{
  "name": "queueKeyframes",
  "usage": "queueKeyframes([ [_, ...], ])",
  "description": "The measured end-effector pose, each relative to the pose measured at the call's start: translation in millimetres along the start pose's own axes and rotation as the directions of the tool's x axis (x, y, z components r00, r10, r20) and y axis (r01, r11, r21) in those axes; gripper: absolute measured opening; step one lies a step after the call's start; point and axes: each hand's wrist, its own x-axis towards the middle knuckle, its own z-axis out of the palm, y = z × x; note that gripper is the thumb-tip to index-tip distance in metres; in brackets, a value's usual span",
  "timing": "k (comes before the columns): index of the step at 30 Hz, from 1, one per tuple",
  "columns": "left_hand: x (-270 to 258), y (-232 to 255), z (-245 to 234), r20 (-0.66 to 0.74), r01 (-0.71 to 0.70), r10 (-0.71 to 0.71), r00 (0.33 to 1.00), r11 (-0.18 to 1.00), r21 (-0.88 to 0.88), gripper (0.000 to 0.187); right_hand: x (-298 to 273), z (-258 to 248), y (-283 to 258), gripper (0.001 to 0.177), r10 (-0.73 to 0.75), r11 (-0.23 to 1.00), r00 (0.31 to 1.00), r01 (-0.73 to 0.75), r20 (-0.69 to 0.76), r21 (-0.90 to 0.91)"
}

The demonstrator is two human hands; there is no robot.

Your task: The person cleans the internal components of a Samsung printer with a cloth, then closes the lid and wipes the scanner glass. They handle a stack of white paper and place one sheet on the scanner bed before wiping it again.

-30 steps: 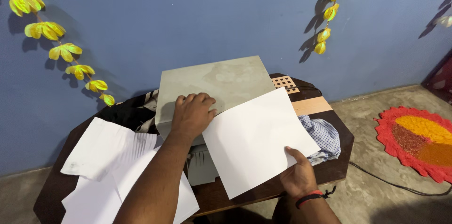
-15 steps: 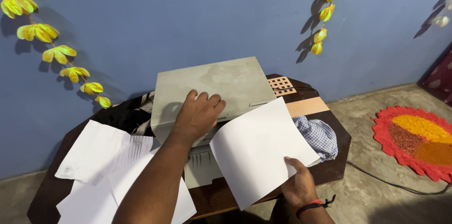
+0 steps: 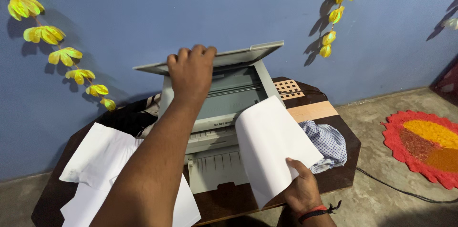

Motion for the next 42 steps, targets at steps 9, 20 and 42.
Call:
queueKeyframes([
  [9,30,5,15,0.097,0.34,-0.326,0.94,0.912,-0.229,0.023,-4,81,-18,0.056,-0.03,0.999,0.99,0.024,0.139,0.045],
  [20,58,-29,4,0.407,0.211,-0.164,0.898,0.975,-0.073,0.08,27,115,-18,0.039,-0.081,0.996,0.996,0.082,-0.022,0.032],
  [42,155,-61,93,0.586,0.225,-0.214,0.781,0.973,0.054,0.111,59,98,-22,0.034,-0.151,0.979,0.976,0.126,-0.156,-0.161],
])
